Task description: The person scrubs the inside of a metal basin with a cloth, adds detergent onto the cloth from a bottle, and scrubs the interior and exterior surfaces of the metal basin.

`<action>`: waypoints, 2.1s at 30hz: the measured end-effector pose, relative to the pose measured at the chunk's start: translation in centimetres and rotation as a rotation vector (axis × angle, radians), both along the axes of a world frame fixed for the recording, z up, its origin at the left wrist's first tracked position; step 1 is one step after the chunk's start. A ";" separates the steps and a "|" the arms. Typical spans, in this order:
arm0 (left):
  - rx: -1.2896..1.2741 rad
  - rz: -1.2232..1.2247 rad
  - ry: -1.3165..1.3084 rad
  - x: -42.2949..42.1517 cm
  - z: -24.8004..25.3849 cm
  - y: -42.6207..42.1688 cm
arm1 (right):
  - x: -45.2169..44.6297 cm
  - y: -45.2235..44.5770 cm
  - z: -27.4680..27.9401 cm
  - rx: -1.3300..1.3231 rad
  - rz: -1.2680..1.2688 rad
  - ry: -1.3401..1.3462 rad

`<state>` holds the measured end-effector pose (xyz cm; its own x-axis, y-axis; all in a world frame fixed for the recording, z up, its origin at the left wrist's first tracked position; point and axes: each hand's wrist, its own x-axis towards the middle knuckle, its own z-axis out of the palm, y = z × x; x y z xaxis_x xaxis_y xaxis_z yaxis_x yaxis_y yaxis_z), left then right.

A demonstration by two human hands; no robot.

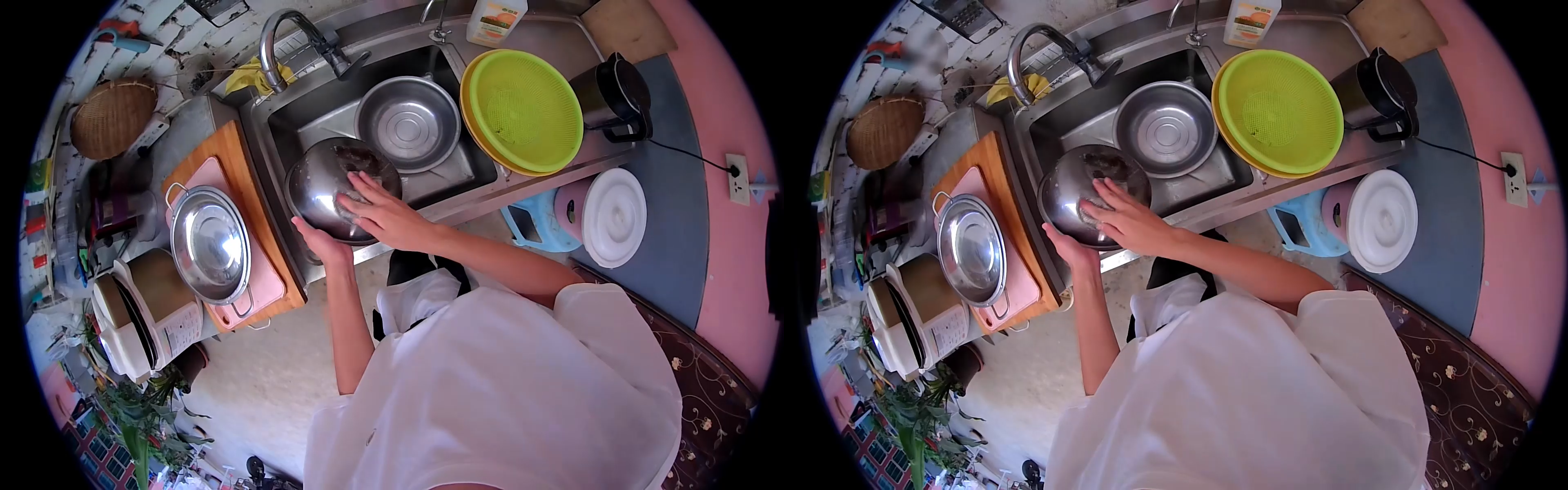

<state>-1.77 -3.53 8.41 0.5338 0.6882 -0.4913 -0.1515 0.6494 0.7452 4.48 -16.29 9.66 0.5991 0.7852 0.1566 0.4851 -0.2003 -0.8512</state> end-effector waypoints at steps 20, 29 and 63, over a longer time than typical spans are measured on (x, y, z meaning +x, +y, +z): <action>0.850 -0.633 0.259 5.2 -7.0 5.3 | 6.2 -8.2 -12.2 -0.151 -0.725 0.924; 1.026 -0.608 0.533 6.0 -11.2 5.9 | 5.3 -1.4 -19.2 -0.165 -0.840 1.666; 1.337 -1.384 0.765 6.8 -26.3 -0.5 | 4.5 -7.2 -4.1 0.019 -1.051 1.706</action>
<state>5.04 -4.07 -17.88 0.8744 0.1418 -0.4641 0.3547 -0.8394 0.4118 9.00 -23.50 5.55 0.2516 0.0995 -0.9627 -0.9530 0.1989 -0.2285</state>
